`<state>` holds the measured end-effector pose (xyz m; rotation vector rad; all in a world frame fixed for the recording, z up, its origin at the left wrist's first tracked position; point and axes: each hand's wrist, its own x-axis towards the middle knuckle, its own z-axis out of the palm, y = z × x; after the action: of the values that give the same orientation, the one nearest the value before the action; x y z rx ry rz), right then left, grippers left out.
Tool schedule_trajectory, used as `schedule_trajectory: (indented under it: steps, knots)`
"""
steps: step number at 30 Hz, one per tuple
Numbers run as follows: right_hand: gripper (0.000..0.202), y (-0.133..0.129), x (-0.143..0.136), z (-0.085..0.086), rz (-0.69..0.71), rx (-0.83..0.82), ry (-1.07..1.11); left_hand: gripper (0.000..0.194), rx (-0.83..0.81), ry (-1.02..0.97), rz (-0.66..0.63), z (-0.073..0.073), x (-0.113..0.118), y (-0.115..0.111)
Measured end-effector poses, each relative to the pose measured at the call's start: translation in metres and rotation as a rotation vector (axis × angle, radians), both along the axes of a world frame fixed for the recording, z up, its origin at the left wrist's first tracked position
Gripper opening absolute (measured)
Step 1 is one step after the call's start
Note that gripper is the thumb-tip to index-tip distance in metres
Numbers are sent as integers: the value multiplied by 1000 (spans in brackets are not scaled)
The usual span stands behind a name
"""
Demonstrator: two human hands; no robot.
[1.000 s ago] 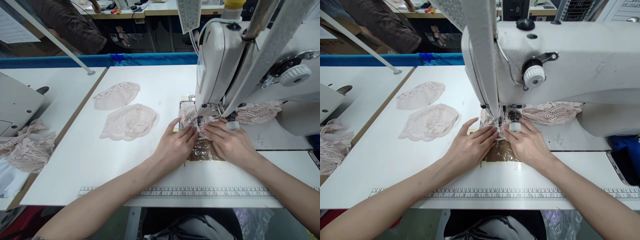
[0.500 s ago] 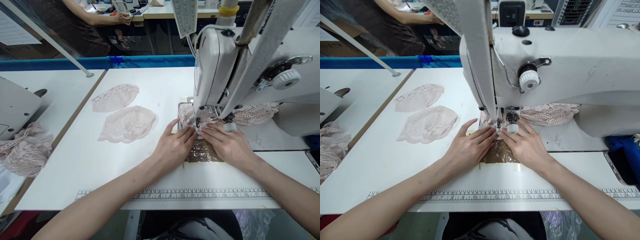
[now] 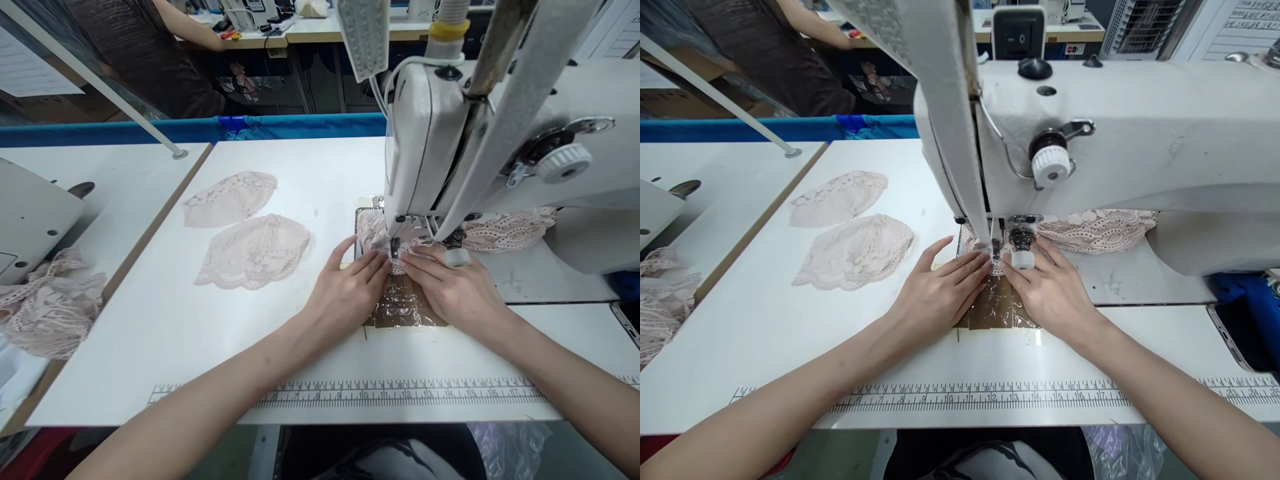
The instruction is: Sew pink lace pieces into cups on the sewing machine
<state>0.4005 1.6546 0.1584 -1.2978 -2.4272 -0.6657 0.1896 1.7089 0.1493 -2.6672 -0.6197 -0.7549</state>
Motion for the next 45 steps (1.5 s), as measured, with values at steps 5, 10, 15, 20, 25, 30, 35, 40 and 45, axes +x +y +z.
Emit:
schedule_trajectory:
  steps: [5,10,15,20,25,30,35,40,45]
  knots:
    - [40,3,1,-3,-42,-30,-26,29,-22,12,18,0,1,3]
    - [40,4,0,0,-64,-36,-66,30,-24,-2,21,-1,3,7]
    - [40,7,-1,0,-73,-15,-66,30,-23,-9,37,-2,4,10]
    - [38,6,0,1,-104,8,-136,30,9,2,54,-2,5,10]
    - [37,5,1,0,-102,30,-120,30,15,13,73,-1,5,9]
    - [38,6,-1,-1,-99,21,-126,31,39,2,73,0,3,14]
    - [43,4,1,3,-68,61,-98,41,117,14,126,7,-2,11]
    - [34,-3,-4,8,34,142,51,19,122,-110,23,19,-4,-2]
    - [30,-8,-12,9,200,-31,97,12,49,-105,28,22,-6,1]
